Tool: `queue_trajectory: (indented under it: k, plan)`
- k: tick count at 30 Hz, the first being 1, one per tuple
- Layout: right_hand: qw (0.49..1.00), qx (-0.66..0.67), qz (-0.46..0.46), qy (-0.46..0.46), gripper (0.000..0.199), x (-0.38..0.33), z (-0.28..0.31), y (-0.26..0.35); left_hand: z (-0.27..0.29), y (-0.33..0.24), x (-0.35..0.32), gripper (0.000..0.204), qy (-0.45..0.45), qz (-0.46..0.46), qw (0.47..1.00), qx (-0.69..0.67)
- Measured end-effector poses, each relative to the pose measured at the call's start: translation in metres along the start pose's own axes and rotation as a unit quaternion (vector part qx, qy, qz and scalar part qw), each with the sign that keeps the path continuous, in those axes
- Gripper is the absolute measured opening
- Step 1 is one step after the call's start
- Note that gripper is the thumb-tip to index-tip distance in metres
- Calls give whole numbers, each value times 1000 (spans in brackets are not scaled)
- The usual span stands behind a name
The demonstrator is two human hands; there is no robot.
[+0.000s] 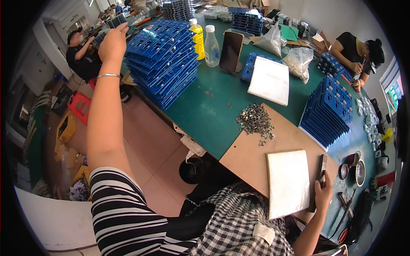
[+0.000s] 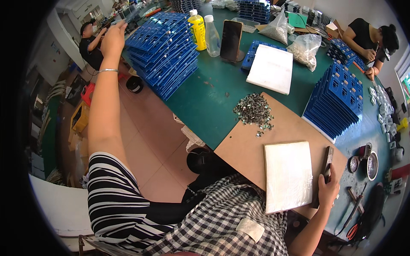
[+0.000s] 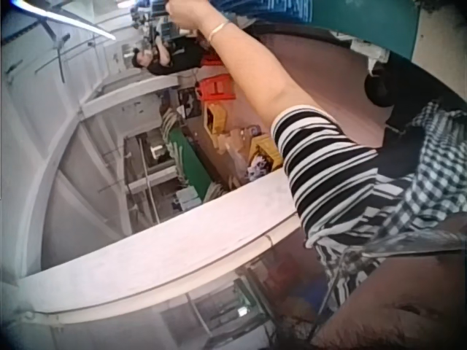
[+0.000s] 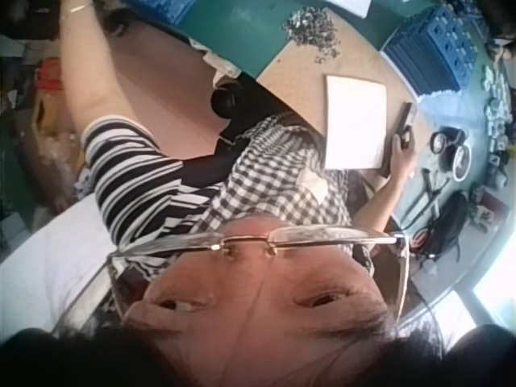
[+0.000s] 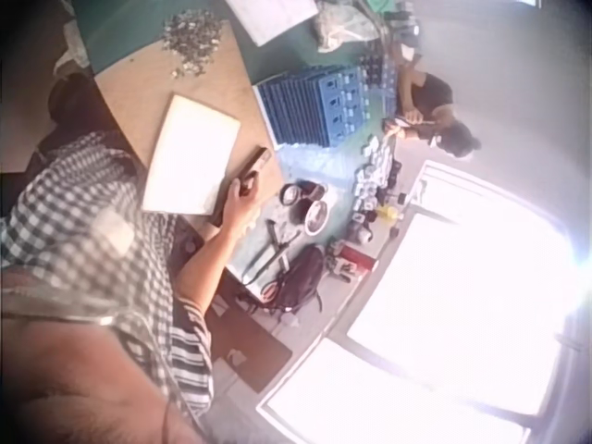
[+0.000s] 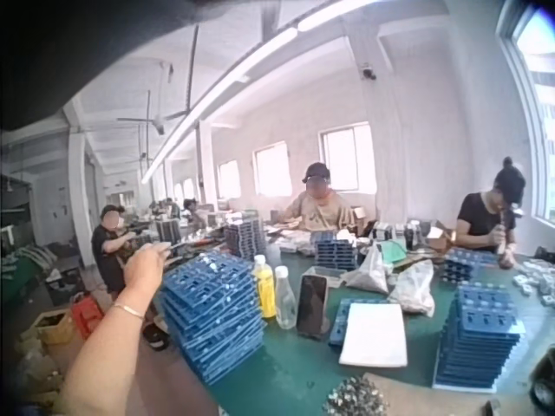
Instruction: The person solders components onto a circuit board using a soldering iron and places the completed board onto a stack. They then insert electronic components into a new circuit board, secure it on a base under a metal bar, and solder the components with the soldering iron.
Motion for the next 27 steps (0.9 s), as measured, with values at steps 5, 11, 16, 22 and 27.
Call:
queue_trajectory:
  k: [5, 11, 16, 22, 27]
  plan:
    - [999, -34, -6, -13, 54, -1, 0, -3, -35, -4, -26, 40, 70, -20, 995, 64]
    - [998, -60, -13, -11, 54, 2, 1, -1, -48, -3, -29, 65, 145, -91, 977, 129]
    - [999, -48, -16, -14, 55, 6, 5, 1, -45, -3, -27, 66, 181, -93, 965, 164]
    - [949, 309, -61, -15, 44, 1, 1, 5, -46, 26, -4, 50, 131, -88, 985, 71]
    - [849, 505, -148, -46, 48, -26, -7, -2, -25, 37, 7, 44, 107, -172, 974, -100]
Point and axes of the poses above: each hand's wrist, its own x-axis towards the middle knuckle, its own z-axis out of the back of the hand, y = z × x, the point moved 8 cm from there along x, towards the middle knuckle, and after that the axes turned 8 degrees about z, right-handed, at the moved point
